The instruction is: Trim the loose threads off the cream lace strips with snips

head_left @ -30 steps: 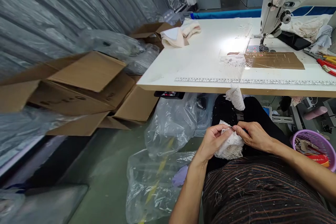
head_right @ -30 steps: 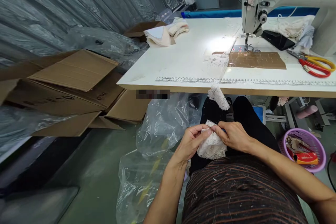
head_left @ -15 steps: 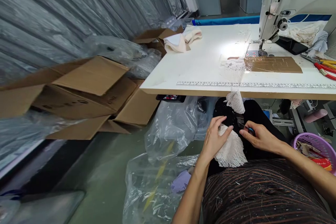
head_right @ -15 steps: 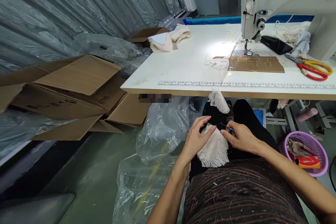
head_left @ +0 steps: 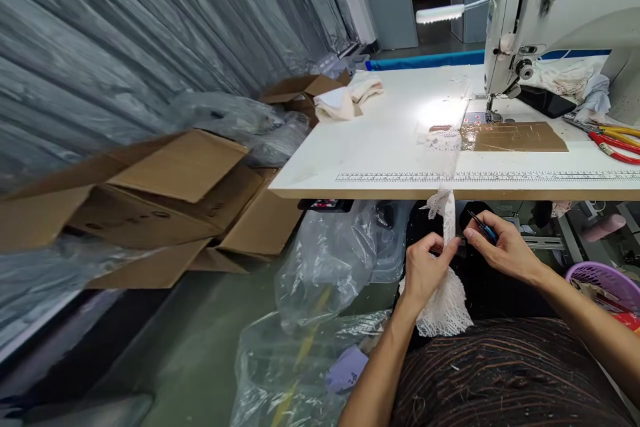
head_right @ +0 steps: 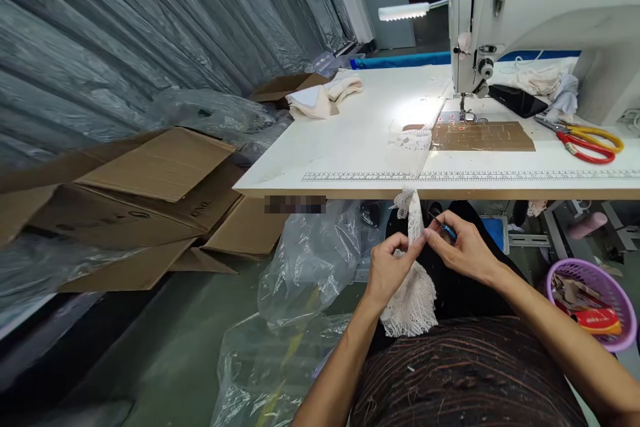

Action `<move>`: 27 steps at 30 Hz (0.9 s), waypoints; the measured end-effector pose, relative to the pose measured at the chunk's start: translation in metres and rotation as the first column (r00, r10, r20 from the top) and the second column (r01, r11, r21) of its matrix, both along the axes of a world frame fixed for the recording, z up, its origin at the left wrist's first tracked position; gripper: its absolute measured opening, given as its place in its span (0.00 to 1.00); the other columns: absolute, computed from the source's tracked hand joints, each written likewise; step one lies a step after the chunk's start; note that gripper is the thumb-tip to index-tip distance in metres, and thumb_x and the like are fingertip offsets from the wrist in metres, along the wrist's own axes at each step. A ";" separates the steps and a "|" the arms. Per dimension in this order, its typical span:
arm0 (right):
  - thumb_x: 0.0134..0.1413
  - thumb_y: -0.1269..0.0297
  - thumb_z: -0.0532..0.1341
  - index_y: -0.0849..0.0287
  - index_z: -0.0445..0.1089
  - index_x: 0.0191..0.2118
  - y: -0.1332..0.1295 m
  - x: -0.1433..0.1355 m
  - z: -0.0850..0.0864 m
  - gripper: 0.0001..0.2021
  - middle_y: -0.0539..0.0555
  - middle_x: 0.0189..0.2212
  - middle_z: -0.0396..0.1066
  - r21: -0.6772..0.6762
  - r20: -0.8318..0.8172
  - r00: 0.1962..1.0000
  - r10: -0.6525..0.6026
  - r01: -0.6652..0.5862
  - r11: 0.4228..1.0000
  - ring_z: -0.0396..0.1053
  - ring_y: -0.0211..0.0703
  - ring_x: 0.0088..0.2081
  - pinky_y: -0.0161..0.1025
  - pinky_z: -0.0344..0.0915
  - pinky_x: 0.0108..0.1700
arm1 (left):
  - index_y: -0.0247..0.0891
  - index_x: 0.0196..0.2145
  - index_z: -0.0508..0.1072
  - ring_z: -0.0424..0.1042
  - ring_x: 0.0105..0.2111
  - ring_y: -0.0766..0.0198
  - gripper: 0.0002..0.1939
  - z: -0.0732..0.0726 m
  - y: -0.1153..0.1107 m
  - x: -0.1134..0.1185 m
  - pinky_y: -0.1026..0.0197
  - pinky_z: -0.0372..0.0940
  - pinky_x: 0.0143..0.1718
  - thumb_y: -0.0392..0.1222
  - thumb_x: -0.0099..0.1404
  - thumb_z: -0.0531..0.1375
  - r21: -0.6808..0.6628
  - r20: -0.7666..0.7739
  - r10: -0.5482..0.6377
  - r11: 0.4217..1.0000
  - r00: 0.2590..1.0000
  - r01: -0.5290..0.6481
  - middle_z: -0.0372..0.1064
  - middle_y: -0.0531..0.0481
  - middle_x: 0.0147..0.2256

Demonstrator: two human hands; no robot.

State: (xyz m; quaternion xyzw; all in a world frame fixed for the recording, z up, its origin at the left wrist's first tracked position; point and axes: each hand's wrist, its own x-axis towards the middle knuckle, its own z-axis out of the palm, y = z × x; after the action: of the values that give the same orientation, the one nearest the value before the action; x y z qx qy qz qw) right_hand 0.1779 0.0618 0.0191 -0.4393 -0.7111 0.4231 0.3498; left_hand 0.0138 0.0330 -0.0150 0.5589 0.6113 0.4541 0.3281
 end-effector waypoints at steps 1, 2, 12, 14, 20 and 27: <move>0.56 0.49 0.59 0.58 0.64 0.34 0.001 -0.003 0.000 0.15 0.49 0.25 0.65 -0.006 0.004 1.000 -0.002 0.002 1.000 0.55 0.34 0.23 0.33 0.55 0.25 | 0.40 0.17 0.65 0.60 0.23 0.66 0.17 0.002 -0.008 0.000 0.62 0.55 0.30 0.46 0.58 0.64 0.044 -0.073 -0.014 0.999 0.997 0.018 0.62 0.56 0.19; 0.54 0.49 0.61 0.58 0.65 0.35 0.001 -0.007 -0.001 0.16 0.49 0.26 0.66 -0.013 0.013 1.000 -0.006 0.006 1.000 0.55 0.33 0.22 0.33 0.55 0.24 | 0.40 0.17 0.66 0.61 0.23 0.65 0.16 0.004 -0.015 0.001 0.61 0.55 0.31 0.44 0.58 0.64 0.086 -0.136 -0.042 0.995 0.990 0.054 0.63 0.55 0.19; 0.54 0.64 0.55 0.59 0.67 0.29 -0.025 -0.015 0.003 0.07 0.48 0.23 0.63 -0.009 -0.055 0.978 0.202 -0.203 0.979 0.57 0.34 0.24 0.33 0.57 0.28 | 0.39 0.51 0.71 0.65 0.54 0.50 0.28 -0.001 -0.018 -0.027 0.50 0.59 0.55 0.56 0.58 0.62 0.179 0.093 -0.169 0.972 0.981 0.151 0.67 0.40 0.52; 0.54 0.65 0.55 0.59 0.67 0.30 -0.035 -0.014 0.007 0.06 0.48 0.23 0.63 -0.038 -0.091 0.948 0.306 -0.311 0.950 0.56 0.34 0.24 0.32 0.57 0.27 | 0.40 0.51 0.73 0.65 0.56 0.49 0.31 -0.004 -0.015 -0.029 0.49 0.56 0.59 0.63 0.56 0.60 0.084 0.359 -0.258 0.966 0.897 0.245 0.68 0.40 0.53; 0.55 0.68 0.56 0.61 0.71 0.32 -0.049 -0.008 0.008 0.07 0.47 0.22 0.63 -0.010 -0.087 0.883 0.461 -0.463 0.886 0.54 0.33 0.23 0.31 0.56 0.27 | 0.35 0.37 0.80 0.72 0.31 0.58 0.30 0.001 -0.024 -0.021 0.59 0.66 0.36 0.62 0.44 0.69 -0.156 0.767 -0.217 0.850 0.603 0.503 0.75 0.44 0.31; 0.64 0.54 0.51 0.63 0.71 0.36 -0.029 0.007 0.000 0.18 0.49 0.24 0.64 -0.165 0.056 0.932 0.359 -0.346 0.924 0.58 0.35 0.25 0.33 0.56 0.27 | 0.34 0.29 0.80 0.69 0.27 0.66 0.21 0.009 -0.027 -0.027 0.65 0.62 0.29 0.56 0.46 0.72 -0.277 0.584 -0.122 0.899 0.803 0.339 0.73 0.48 0.27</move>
State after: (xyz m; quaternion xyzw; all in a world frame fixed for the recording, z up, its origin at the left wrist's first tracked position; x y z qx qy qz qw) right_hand 0.1847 0.0324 0.0187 -0.3473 -0.7584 0.5130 0.2026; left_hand -0.0129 0.0058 -0.0062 0.4033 0.4900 0.4288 0.6429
